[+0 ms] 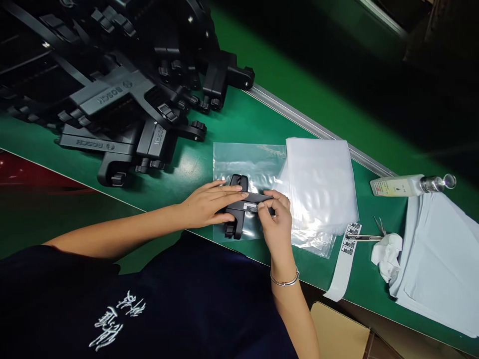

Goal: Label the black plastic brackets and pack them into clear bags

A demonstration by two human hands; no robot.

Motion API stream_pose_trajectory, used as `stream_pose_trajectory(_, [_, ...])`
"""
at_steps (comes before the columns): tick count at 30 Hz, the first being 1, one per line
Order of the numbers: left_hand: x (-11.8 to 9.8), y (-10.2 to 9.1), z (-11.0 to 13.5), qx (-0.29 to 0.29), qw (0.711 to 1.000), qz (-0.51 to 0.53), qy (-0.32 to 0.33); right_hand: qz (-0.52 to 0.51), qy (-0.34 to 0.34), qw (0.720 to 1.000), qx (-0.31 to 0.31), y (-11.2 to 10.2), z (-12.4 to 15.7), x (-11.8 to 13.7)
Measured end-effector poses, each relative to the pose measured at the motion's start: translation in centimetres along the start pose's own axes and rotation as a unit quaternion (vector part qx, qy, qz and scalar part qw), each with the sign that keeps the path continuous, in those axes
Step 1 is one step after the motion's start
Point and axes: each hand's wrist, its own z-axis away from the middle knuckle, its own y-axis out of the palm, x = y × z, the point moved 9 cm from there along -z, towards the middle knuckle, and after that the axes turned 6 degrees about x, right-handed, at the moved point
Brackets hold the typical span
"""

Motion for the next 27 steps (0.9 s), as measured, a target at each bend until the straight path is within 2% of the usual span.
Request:
stream_pose_trajectory(5, [0.0, 0.0, 0.0, -0.001, 1.0, 0.0, 0.001, 0.006, -0.002, 1.0, 0.003, 0.0, 0.1, 0.1])
stream_pose_trajectory(10, [-0.9, -0.5, 0.2, -0.03, 0.997, -0.024, 0.062, 0.033, -0.022, 0.999, 0.003, 0.2, 0.0, 0.4])
stream_pose_trajectory(13, [-1.2, -0.7, 0.2, -0.034, 0.996, -0.039, 0.076, 0.053, -0.028, 0.998, 0.002, 0.1, 0.0, 0.5])
stream_pose_trajectory(17, [-1.4, -1.0, 0.1, -0.024, 0.994, -0.054, 0.087, 0.043, -0.04, 0.996, 0.061, -1.2, 0.0, -0.1])
stream_pose_trajectory(21, [-1.5, -1.6, -0.4, 0.004, 0.991, -0.059, 0.12, 0.089, -0.078, 0.98, 0.162, -2.1, 0.2, -0.8])
stream_pose_trajectory(23, [-1.7, -1.9, -1.1, 0.033, 0.988, -0.061, 0.141, 0.136, -0.106, 0.97, 0.17, -2.2, 0.2, -0.8])
stream_pose_trajectory(27, [-3.0, -1.4, -3.4, 0.105, 0.976, -0.101, 0.163, 0.157, -0.136, 0.966, 0.151, -2.0, 0.1, -0.5])
